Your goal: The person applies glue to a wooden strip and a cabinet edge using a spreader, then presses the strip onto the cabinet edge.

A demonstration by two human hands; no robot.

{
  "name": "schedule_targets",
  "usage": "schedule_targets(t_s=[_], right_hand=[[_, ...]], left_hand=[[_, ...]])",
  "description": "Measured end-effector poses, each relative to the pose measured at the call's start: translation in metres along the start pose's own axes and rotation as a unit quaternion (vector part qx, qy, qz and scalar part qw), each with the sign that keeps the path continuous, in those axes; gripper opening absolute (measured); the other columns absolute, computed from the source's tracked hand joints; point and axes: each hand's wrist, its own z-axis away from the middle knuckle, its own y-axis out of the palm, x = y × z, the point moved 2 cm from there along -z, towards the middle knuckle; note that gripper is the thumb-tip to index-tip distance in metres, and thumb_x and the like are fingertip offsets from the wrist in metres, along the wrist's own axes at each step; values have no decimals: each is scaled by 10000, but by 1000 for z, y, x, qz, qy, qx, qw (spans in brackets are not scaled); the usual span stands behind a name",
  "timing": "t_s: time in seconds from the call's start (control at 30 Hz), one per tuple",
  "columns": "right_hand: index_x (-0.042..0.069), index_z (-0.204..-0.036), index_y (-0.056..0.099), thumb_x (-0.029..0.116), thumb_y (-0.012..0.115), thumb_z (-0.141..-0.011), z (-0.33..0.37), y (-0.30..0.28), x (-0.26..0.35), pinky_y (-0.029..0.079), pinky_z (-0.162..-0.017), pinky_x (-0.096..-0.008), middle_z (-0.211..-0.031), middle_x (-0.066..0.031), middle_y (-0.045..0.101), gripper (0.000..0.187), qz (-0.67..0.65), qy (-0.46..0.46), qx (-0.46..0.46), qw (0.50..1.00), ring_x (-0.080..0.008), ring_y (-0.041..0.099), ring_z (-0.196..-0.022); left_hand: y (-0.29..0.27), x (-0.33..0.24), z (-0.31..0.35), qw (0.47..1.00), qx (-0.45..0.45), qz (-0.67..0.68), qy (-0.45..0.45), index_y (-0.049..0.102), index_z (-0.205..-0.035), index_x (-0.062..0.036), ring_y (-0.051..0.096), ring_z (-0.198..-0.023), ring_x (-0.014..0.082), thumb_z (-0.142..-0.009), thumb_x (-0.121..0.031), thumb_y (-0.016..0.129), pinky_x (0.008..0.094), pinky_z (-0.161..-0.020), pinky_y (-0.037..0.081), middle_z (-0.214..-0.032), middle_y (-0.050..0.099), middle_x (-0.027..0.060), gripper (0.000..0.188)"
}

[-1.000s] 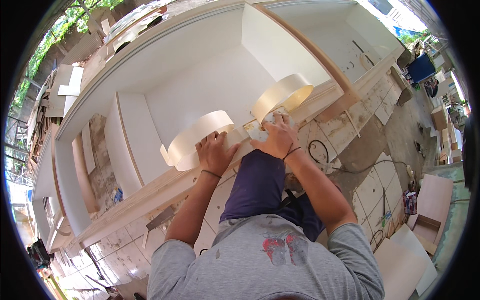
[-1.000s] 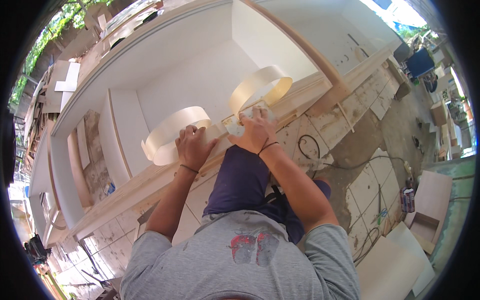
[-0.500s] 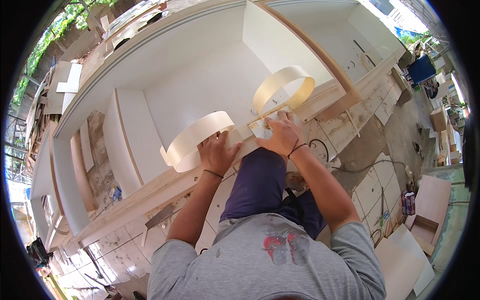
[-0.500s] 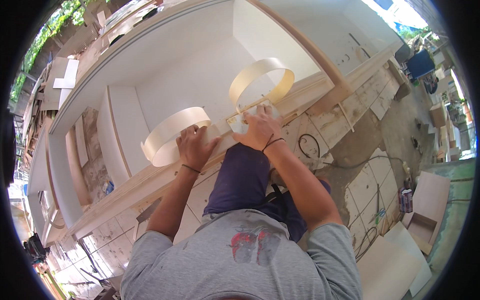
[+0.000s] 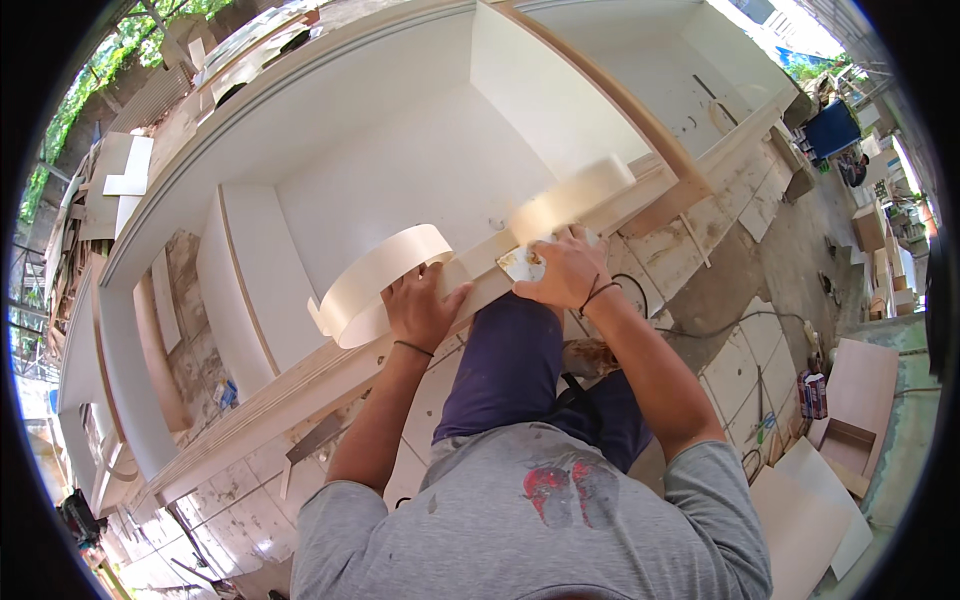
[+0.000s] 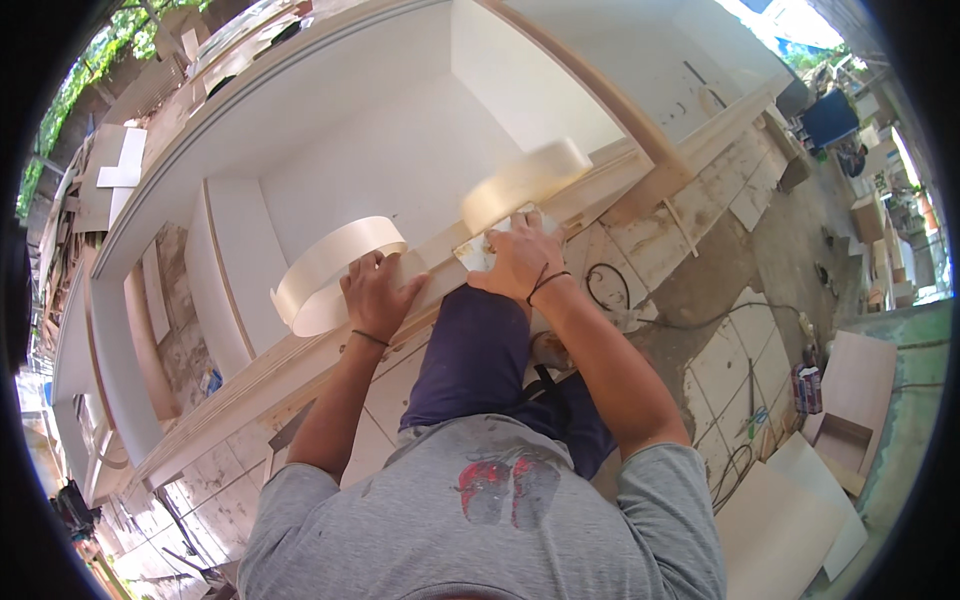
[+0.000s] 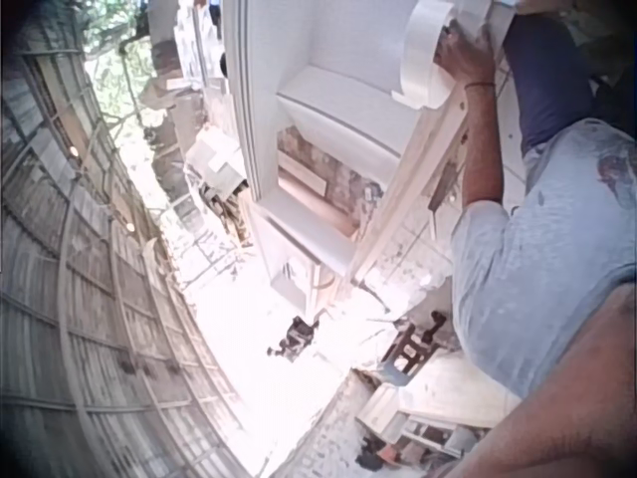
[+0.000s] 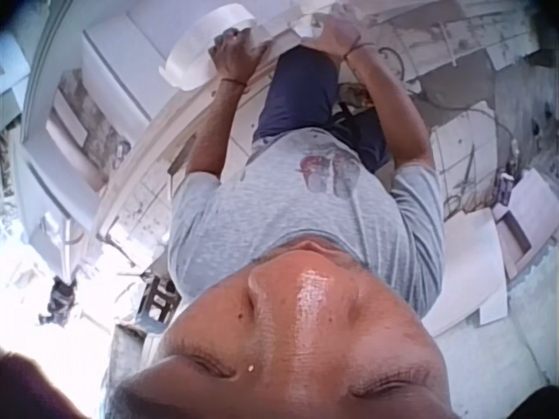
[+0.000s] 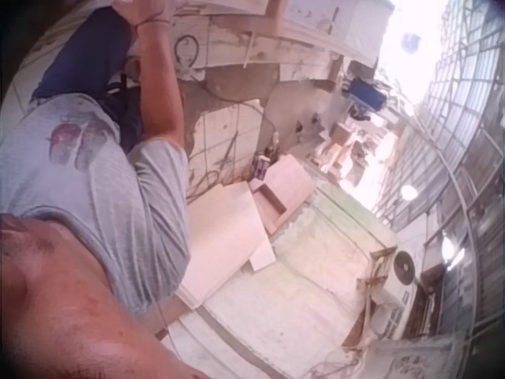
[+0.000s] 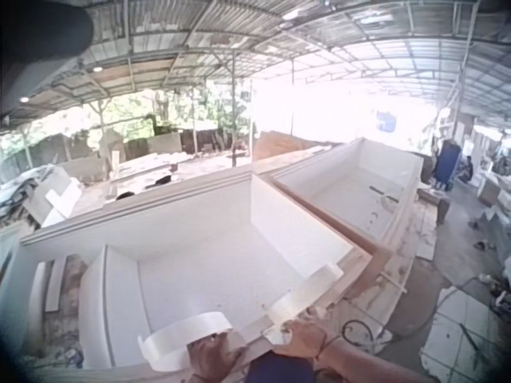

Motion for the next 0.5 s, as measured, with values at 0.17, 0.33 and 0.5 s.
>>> schedule_targets(t_s=[0.17,0.33,0.5], right_hand=[[148,-1219,661,572,684,-658,1,-9,-4,252,-1031,-710,-1394,-175,489,704,-58,-27,54,996,-373,365,-1348],[172,-1220,669,570,709,-653,19,-8,-8,308,-989,-660,-1288,-125,580,694,29,-11,-10,999,-337,441,-1296],[84,-1210,654,520,625,-791,48,-30,-44,350,-1055,-584,-1250,-169,593,605,-327,-134,-37,935,-341,489,-1240]], left_hand=[[-2,-1,-2,1000,18,0,-4,677,-1111,-112,511,-1055,272,-762,-480,728,431,-855,386,-1065,578,83,509],[-5,-2,-5,999,37,-12,-8,680,-1109,-103,528,-1070,282,-778,-503,709,436,-881,381,-1100,597,94,520],[-3,3,-6,999,45,-27,-17,684,-1101,-99,541,-1097,295,-776,-525,707,456,-891,386,-1116,633,108,536]])
